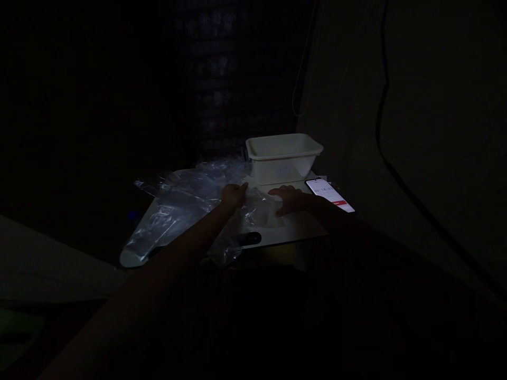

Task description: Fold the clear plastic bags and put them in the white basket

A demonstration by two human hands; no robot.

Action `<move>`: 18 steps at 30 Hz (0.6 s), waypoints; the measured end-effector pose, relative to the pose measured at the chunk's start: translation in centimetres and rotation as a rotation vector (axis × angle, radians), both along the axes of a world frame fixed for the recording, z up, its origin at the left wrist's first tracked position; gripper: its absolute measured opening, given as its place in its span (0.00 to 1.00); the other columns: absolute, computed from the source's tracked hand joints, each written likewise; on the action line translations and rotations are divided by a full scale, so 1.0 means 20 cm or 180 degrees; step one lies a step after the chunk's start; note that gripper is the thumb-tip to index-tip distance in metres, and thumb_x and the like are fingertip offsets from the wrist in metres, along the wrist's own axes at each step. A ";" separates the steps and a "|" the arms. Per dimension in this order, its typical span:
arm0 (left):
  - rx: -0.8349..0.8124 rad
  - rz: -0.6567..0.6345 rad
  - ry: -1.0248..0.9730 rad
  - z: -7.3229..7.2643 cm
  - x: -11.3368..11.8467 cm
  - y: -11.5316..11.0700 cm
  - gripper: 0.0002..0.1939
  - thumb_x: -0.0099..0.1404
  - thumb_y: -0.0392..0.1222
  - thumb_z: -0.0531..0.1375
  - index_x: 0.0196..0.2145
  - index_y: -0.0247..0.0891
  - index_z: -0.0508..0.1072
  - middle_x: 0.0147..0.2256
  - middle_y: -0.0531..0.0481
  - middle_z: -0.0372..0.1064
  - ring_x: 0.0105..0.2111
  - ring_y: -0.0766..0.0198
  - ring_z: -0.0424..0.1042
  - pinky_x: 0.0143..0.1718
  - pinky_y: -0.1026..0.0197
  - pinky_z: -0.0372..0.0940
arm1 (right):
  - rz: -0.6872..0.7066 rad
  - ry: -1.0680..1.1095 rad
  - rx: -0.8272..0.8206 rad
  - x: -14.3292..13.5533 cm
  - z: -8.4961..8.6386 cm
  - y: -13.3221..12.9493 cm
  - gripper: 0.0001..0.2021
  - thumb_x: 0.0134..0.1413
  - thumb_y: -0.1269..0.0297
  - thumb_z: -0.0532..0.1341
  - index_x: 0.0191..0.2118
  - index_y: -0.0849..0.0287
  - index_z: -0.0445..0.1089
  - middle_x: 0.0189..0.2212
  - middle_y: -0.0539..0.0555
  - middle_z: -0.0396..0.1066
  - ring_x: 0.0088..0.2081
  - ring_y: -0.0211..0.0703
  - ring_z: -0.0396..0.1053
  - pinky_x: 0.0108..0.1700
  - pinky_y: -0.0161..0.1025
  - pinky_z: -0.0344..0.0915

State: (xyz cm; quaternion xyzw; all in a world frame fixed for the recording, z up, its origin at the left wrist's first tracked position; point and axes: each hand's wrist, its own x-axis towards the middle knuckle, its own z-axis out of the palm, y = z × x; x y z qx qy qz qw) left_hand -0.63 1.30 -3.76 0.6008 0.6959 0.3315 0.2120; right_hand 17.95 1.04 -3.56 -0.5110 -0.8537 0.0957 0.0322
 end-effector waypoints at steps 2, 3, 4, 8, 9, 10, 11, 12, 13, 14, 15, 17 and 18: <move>-0.0145 -0.0008 0.0000 0.00 0.00 0.00 0.23 0.53 0.51 0.48 0.08 0.36 0.58 0.08 0.53 0.53 0.14 0.69 0.60 0.20 0.67 0.54 | 0.0007 -0.0131 0.0218 -0.01 0.00 -0.02 0.28 0.29 0.59 0.61 0.44 0.53 0.60 0.44 0.56 0.60 0.45 0.52 0.56 0.42 0.47 0.54; -0.0223 -0.0033 0.0005 0.00 0.00 0.00 0.23 0.54 0.51 0.47 0.08 0.36 0.59 0.07 0.53 0.53 0.13 0.69 0.60 0.20 0.67 0.54 | 0.0017 -0.0093 0.0307 -0.01 0.01 -0.02 0.21 0.33 0.60 0.60 0.41 0.54 0.63 0.42 0.56 0.62 0.44 0.50 0.57 0.42 0.46 0.54; -0.0286 -0.0061 0.0005 0.01 0.00 -0.01 0.24 0.54 0.51 0.47 0.08 0.36 0.59 0.07 0.53 0.53 0.13 0.69 0.60 0.20 0.67 0.55 | 0.0030 0.0000 0.0348 -0.02 0.01 -0.02 0.15 0.37 0.63 0.57 0.37 0.56 0.66 0.39 0.55 0.64 0.42 0.47 0.59 0.41 0.44 0.55; -0.0380 -0.0163 -0.0008 0.02 0.01 -0.03 0.24 0.54 0.50 0.47 0.07 0.36 0.59 0.07 0.53 0.53 0.13 0.70 0.60 0.20 0.68 0.55 | -0.0060 0.0757 0.0187 -0.02 0.04 0.01 0.10 0.41 0.71 0.51 0.27 0.62 0.70 0.29 0.52 0.70 0.33 0.37 0.65 0.35 0.32 0.58; -0.0396 -0.0221 0.0003 0.02 0.02 -0.03 0.24 0.55 0.50 0.47 0.07 0.35 0.59 0.07 0.53 0.53 0.13 0.70 0.60 0.20 0.68 0.56 | -0.0160 0.0952 0.0117 -0.01 0.04 0.02 0.10 0.41 0.71 0.52 0.26 0.63 0.70 0.27 0.52 0.70 0.30 0.36 0.65 0.33 0.30 0.59; -0.0423 -0.0284 0.0015 0.03 0.02 -0.04 0.24 0.55 0.50 0.48 0.07 0.35 0.59 0.07 0.53 0.54 0.12 0.70 0.60 0.20 0.68 0.56 | -0.0285 0.1124 0.0053 0.00 0.04 0.03 0.10 0.41 0.71 0.52 0.26 0.65 0.70 0.25 0.52 0.70 0.28 0.35 0.65 0.30 0.29 0.59; -0.0477 -0.0354 0.0024 0.03 0.03 -0.05 0.24 0.55 0.49 0.48 0.07 0.35 0.59 0.07 0.53 0.54 0.12 0.71 0.60 0.20 0.68 0.56 | -0.0426 0.1260 -0.0006 0.02 0.04 0.04 0.10 0.40 0.71 0.52 0.26 0.66 0.70 0.23 0.52 0.70 0.26 0.35 0.65 0.28 0.29 0.59; -0.0548 -0.0413 0.0011 0.03 0.03 -0.06 0.24 0.55 0.49 0.48 0.07 0.35 0.59 0.07 0.53 0.54 0.12 0.71 0.60 0.20 0.68 0.56 | -0.0551 0.1353 -0.0058 0.03 0.04 0.05 0.09 0.39 0.71 0.53 0.25 0.67 0.70 0.21 0.52 0.69 0.24 0.34 0.65 0.26 0.28 0.59; -0.0643 -0.0452 -0.0031 0.04 0.04 -0.07 0.23 0.54 0.49 0.49 0.08 0.35 0.59 0.08 0.53 0.55 0.12 0.70 0.60 0.19 0.68 0.56 | -0.0657 0.1413 -0.0092 0.05 0.04 0.06 0.09 0.38 0.71 0.53 0.25 0.67 0.70 0.20 0.52 0.69 0.23 0.34 0.65 0.24 0.28 0.58; -0.0765 -0.0485 -0.0097 0.04 0.04 -0.08 0.23 0.54 0.50 0.49 0.09 0.35 0.59 0.09 0.53 0.57 0.12 0.70 0.61 0.19 0.67 0.56 | -0.0752 0.1456 -0.0091 0.06 0.03 0.07 0.09 0.38 0.71 0.54 0.25 0.68 0.70 0.19 0.52 0.69 0.22 0.34 0.65 0.23 0.28 0.58; -0.0903 -0.0525 -0.0160 0.04 0.05 -0.08 0.22 0.55 0.50 0.48 0.09 0.35 0.59 0.10 0.52 0.58 0.13 0.69 0.62 0.19 0.67 0.57 | -0.0842 0.1490 -0.0060 0.08 0.03 0.08 0.09 0.37 0.70 0.54 0.25 0.68 0.70 0.19 0.52 0.69 0.22 0.34 0.64 0.23 0.28 0.58; -0.1088 -0.0621 -0.0131 0.04 0.06 -0.08 0.23 0.57 0.49 0.45 0.11 0.34 0.61 0.13 0.49 0.62 0.15 0.67 0.64 0.20 0.66 0.58 | -0.1019 0.1535 0.0017 0.10 0.02 0.09 0.11 0.38 0.69 0.54 0.27 0.68 0.71 0.20 0.53 0.69 0.22 0.35 0.65 0.22 0.28 0.58; -0.1073 -0.0670 0.0045 0.04 0.05 -0.08 0.23 0.57 0.49 0.43 0.12 0.34 0.62 0.14 0.48 0.64 0.18 0.66 0.66 0.22 0.66 0.59 | -0.1084 0.1537 0.0044 0.10 0.02 0.09 0.11 0.38 0.68 0.54 0.27 0.68 0.70 0.20 0.53 0.69 0.22 0.35 0.65 0.22 0.28 0.58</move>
